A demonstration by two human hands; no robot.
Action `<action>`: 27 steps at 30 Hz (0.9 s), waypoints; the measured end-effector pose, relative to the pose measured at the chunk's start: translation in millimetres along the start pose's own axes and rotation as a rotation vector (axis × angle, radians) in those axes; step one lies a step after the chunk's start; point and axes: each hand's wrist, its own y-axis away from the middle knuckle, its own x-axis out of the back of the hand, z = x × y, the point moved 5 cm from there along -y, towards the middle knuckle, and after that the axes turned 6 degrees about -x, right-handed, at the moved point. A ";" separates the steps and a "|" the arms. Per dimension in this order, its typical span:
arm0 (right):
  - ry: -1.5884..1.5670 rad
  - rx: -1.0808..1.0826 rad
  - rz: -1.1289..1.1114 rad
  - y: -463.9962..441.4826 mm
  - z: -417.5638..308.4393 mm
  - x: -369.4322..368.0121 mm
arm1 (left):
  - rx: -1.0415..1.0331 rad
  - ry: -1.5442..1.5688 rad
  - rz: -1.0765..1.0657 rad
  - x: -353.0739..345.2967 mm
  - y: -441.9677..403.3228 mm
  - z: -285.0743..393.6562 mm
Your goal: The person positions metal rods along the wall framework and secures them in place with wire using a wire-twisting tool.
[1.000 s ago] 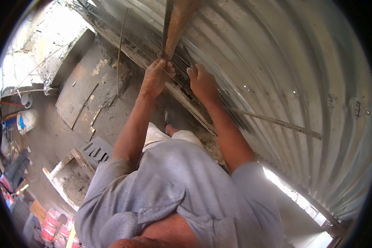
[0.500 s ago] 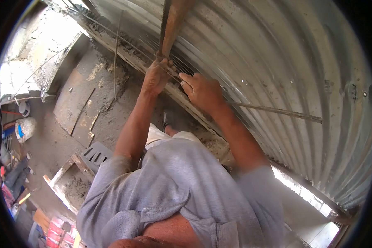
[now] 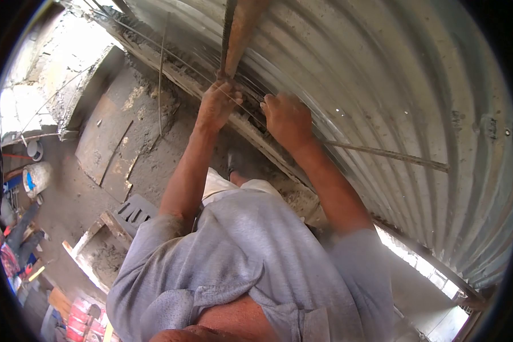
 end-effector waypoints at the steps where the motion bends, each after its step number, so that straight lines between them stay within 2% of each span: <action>1: 0.026 -0.025 0.002 -0.8 -0.3 -0.6 | 0.003 -0.003 0.007 0.2 -0.2 0.9; 8: -0.214 -0.128 -0.106 2.1 2.9 -20.8 | 0.052 0.015 0.010 2.9 0.9 6.5; 10: -0.522 -0.356 -0.281 4.8 8.5 -31.9 | 0.093 0.071 0.015 8.4 3.1 5.3; 11: -0.522 -0.355 -0.285 4.7 9.2 -33.5 | 0.093 0.072 0.019 11.8 3.4 6.1; 13: -0.755 -0.602 -0.469 8.4 17.8 -46.9 | 0.122 0.153 -0.054 11.3 2.6 7.7; 14: -0.755 -0.601 -0.469 7.3 18.2 -46.4 | 0.121 0.152 -0.054 12.2 3.9 8.1; 16: -0.969 -0.819 -0.523 10.9 22.5 -49.6 | 0.159 0.206 -0.034 13.7 6.0 5.9; 17: -0.969 -0.819 -0.520 12.7 25.7 -56.8 | 0.160 0.205 -0.036 14.8 4.9 4.5; 19: -0.368 -0.308 -0.092 2.1 20.4 -43.7 | 0.166 0.246 -0.076 13.1 4.2 2.3; 20: -0.368 -0.308 -0.093 3.9 20.1 -42.6 | 0.167 0.246 -0.074 12.5 5.2 1.4; 22: -0.080 -0.195 0.024 3.0 11.8 -30.2 | 0.168 0.278 -0.083 9.0 5.5 2.0; 27: -0.139 -0.166 0.025 1.9 16.2 -38.3 | 0.186 0.273 -0.021 4.3 4.4 -3.4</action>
